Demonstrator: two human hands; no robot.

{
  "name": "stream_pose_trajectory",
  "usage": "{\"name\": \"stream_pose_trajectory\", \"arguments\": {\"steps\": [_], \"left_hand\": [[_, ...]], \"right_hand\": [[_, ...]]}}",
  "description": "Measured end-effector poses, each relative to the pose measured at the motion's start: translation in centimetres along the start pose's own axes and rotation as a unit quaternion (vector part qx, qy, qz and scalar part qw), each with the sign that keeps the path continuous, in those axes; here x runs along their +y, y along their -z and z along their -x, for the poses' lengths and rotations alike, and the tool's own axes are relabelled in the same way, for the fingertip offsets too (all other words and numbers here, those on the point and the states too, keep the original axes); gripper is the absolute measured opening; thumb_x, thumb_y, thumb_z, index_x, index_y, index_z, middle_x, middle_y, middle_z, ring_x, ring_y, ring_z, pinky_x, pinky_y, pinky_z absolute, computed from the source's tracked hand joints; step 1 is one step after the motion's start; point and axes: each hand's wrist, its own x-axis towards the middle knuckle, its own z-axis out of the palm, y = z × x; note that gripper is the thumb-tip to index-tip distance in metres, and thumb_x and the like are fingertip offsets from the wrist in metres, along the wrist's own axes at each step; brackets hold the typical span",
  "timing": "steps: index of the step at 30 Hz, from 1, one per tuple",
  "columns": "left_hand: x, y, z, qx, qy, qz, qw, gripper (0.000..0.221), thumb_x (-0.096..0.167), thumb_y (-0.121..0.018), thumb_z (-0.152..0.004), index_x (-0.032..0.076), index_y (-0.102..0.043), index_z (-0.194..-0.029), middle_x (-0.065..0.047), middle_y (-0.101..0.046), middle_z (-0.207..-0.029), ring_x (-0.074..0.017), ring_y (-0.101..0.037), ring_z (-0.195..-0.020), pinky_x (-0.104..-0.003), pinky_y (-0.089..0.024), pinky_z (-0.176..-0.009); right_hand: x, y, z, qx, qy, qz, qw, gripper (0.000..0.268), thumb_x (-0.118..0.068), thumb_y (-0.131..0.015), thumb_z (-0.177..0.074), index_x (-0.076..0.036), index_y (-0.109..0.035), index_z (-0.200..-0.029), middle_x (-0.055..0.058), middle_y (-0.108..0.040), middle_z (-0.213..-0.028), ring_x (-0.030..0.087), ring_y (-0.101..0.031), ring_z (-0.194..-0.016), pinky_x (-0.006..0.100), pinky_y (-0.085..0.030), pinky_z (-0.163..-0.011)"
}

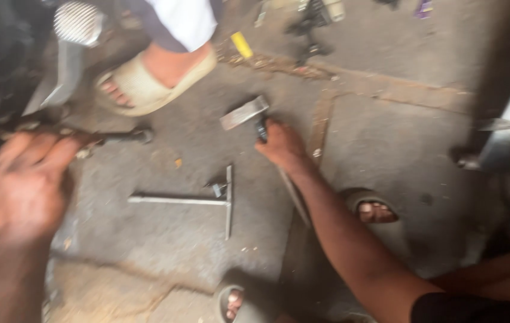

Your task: Repairing a motorcycle kickstand or frame area using a hammer and a T-handle wrench.

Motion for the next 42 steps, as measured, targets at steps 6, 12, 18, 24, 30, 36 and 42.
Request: {"name": "stream_pose_trajectory", "arguments": {"steps": [6, 12, 18, 24, 30, 36, 42], "left_hand": [[-0.2, -1.3, 1.2, 0.019, 0.055, -0.059, 0.997, 0.038, -0.012, -0.072, -0.088, 0.017, -0.074, -0.113, -0.002, -0.068, -0.095, -0.0211, -0.066, -0.103, -0.033, -0.054, -0.098], [-0.6, -1.0, 1.2, 0.01, 0.048, -0.089, 0.995, 0.034, -0.008, -0.07, -0.083, 0.015, -0.072, -0.109, -0.004, -0.07, -0.099, -0.0216, -0.068, -0.108, -0.033, -0.047, -0.126], [0.4, -0.5, 0.7, 0.01, 0.078, -0.09, 0.993, 0.022, -0.006, -0.069, -0.091, 0.013, -0.068, -0.1, -0.004, -0.07, -0.1, -0.0224, -0.066, -0.109, -0.035, -0.049, -0.124], [-0.8, -2.1, 1.3, 0.024, 0.05, -0.113, 0.992, 0.019, -0.006, -0.067, -0.098, 0.012, -0.068, -0.105, -0.004, -0.066, -0.099, -0.0214, -0.065, -0.108, -0.035, -0.051, -0.126], [0.0, -1.1, 0.2, 0.037, 0.003, -0.109, 0.993, 0.019, 0.004, -0.071, -0.081, 0.008, -0.072, -0.099, -0.009, -0.071, -0.102, -0.025, -0.065, -0.107, -0.041, -0.049, -0.112], [0.2, -1.3, 0.9, -0.015, 0.063, -0.157, 0.985, 0.022, -0.002, -0.07, -0.085, 0.012, -0.069, -0.102, -0.002, -0.068, -0.099, -0.0189, -0.065, -0.109, -0.032, -0.047, -0.126], [0.1, -1.1, 0.9, -0.002, 0.057, -0.124, 0.991, 0.035, -0.005, -0.07, -0.084, 0.016, -0.073, -0.111, -0.004, -0.066, -0.094, -0.0222, -0.065, -0.104, -0.034, -0.047, -0.126]], "right_hand": [[-0.2, -0.7, -0.3, -0.026, -0.031, -0.052, 0.998, 0.035, -0.032, -0.075, -0.083, -0.003, -0.068, -0.101, 0.014, -0.073, -0.095, 0.029, -0.073, -0.088, 0.043, -0.058, -0.079], [-0.3, -7.2, -2.3, -0.277, -0.132, -0.8, 0.516, 0.019, -0.019, -0.071, -0.096, -0.009, -0.071, -0.112, -0.004, -0.06, -0.071, 0.004, -0.058, -0.057, 0.019, -0.046, -0.042], [-13.0, 2.1, 9.3, -0.074, -0.101, -0.719, 0.683, 0.038, -0.033, -0.066, -0.098, -0.014, -0.049, -0.07, -0.004, -0.047, -0.045, 0.007, -0.045, -0.032, 0.026, -0.038, -0.028], [-21.1, -1.8, 12.5, 0.023, 0.272, -0.666, 0.694, 0.016, -0.017, -0.062, -0.106, -0.006, -0.059, -0.094, 0.003, -0.059, -0.071, 0.011, -0.055, -0.05, 0.026, -0.046, -0.04], [-21.9, -3.0, 14.5, 0.019, 0.234, -0.621, 0.748, 0.006, -0.006, -0.06, -0.104, 0.0, -0.061, -0.103, 0.005, -0.06, -0.072, 0.009, -0.055, -0.051, 0.025, -0.048, -0.041], [-21.8, -3.0, 13.8, 0.017, 0.176, -0.669, 0.722, 0.009, -0.003, -0.058, -0.101, 0.001, -0.055, -0.109, 0.003, -0.057, -0.067, 0.011, -0.052, -0.043, 0.026, -0.047, -0.038], [-21.4, -3.4, 14.0, -0.011, 0.163, -0.738, 0.655, 0.003, -0.005, -0.055, -0.102, -0.002, -0.053, -0.102, 0.0, -0.055, -0.066, 0.009, -0.05, -0.044, 0.025, -0.045, -0.037]]}}
